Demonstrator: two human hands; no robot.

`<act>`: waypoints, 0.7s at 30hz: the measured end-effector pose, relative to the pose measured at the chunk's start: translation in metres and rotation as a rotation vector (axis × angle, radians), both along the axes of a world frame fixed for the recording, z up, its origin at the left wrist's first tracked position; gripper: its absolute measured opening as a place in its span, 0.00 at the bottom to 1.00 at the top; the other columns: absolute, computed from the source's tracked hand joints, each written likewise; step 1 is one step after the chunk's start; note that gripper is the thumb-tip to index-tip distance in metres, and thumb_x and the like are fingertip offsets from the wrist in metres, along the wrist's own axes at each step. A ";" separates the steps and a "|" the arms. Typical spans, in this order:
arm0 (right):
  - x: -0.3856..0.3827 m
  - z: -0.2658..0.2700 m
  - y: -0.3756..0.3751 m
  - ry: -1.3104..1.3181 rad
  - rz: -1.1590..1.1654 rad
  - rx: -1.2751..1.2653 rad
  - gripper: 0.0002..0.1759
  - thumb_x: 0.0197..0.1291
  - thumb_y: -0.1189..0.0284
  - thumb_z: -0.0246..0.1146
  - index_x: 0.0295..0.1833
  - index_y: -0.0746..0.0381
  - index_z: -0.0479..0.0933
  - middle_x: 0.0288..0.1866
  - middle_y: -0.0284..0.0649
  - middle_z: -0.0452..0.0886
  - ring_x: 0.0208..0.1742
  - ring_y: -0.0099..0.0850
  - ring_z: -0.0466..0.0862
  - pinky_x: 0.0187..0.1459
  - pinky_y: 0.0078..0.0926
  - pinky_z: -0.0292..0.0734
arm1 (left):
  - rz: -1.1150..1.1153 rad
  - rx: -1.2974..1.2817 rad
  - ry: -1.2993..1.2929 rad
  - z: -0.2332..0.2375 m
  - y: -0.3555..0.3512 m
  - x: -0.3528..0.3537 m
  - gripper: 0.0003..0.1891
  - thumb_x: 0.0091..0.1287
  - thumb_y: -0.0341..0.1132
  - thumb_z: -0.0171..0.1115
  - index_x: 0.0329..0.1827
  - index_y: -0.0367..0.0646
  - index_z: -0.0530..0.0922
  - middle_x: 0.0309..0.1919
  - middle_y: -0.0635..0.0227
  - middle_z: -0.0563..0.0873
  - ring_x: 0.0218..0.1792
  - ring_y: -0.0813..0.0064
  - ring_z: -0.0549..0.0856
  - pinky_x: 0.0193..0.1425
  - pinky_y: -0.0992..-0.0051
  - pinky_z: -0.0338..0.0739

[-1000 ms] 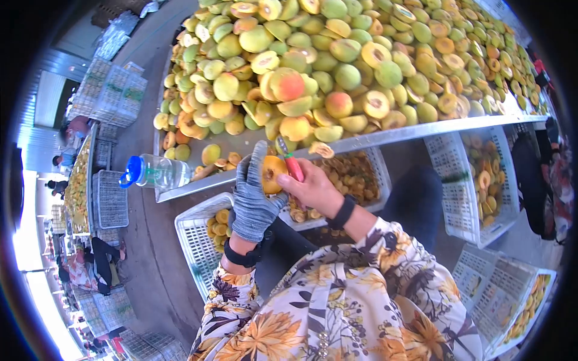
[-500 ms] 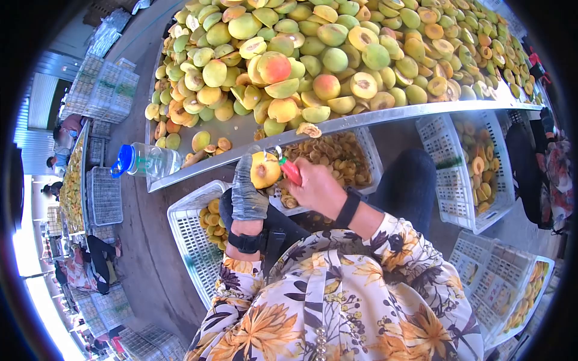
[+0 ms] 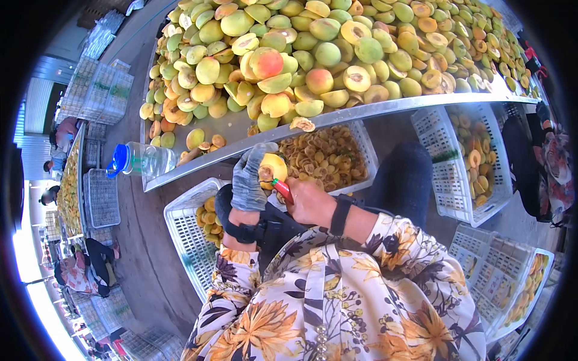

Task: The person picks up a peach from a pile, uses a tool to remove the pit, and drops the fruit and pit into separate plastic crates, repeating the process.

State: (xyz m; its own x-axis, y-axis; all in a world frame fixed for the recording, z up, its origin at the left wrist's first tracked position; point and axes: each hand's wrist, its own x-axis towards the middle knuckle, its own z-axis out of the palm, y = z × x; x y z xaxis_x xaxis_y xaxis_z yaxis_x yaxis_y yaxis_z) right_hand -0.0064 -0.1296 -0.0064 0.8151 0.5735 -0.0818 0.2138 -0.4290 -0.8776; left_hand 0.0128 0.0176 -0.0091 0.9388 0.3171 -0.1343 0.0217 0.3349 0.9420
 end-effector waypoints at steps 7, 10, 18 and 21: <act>0.016 0.024 -0.002 0.549 0.246 -0.080 0.06 0.52 0.77 0.56 0.36 0.67 0.69 0.17 0.39 0.72 0.12 0.27 0.71 0.15 0.24 0.65 | -0.472 -0.162 0.085 -0.006 0.027 0.007 0.11 0.57 0.36 0.63 0.35 0.36 0.79 0.32 0.62 0.84 0.34 0.72 0.83 0.40 0.76 0.78; 0.015 0.025 0.000 1.140 0.257 0.245 0.07 0.57 0.75 0.55 0.40 0.65 0.69 0.16 0.30 0.66 0.10 0.15 0.62 0.11 0.15 0.59 | -0.321 -0.369 0.094 0.000 0.014 0.000 0.11 0.57 0.37 0.64 0.36 0.38 0.79 0.30 0.63 0.83 0.33 0.73 0.83 0.37 0.76 0.79; 0.016 0.016 -0.013 1.403 0.393 0.782 0.08 0.58 0.78 0.54 0.44 0.64 0.68 0.14 0.29 0.60 0.10 0.14 0.57 0.10 0.13 0.55 | 0.330 0.329 -0.107 -0.036 0.010 -0.010 0.15 0.56 0.37 0.65 0.45 0.45 0.73 0.36 0.67 0.81 0.38 0.73 0.80 0.42 0.74 0.77; 0.030 -0.018 -0.030 1.348 0.308 0.550 0.08 0.55 0.75 0.56 0.41 0.65 0.70 0.14 0.36 0.67 0.11 0.25 0.68 0.13 0.24 0.65 | 0.052 1.370 -0.198 -0.009 0.097 -0.060 0.29 0.41 0.26 0.69 0.50 0.47 0.73 0.42 0.61 0.79 0.39 0.58 0.81 0.45 0.70 0.76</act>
State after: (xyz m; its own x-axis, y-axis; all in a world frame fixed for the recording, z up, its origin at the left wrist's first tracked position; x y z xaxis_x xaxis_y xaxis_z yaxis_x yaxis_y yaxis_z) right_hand 0.0232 -0.1597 -0.0242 0.1475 0.9136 -0.3790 -0.8528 -0.0767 -0.5166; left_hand -0.0474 0.1149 -0.0179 0.8885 0.1215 0.4424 -0.1336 -0.8540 0.5029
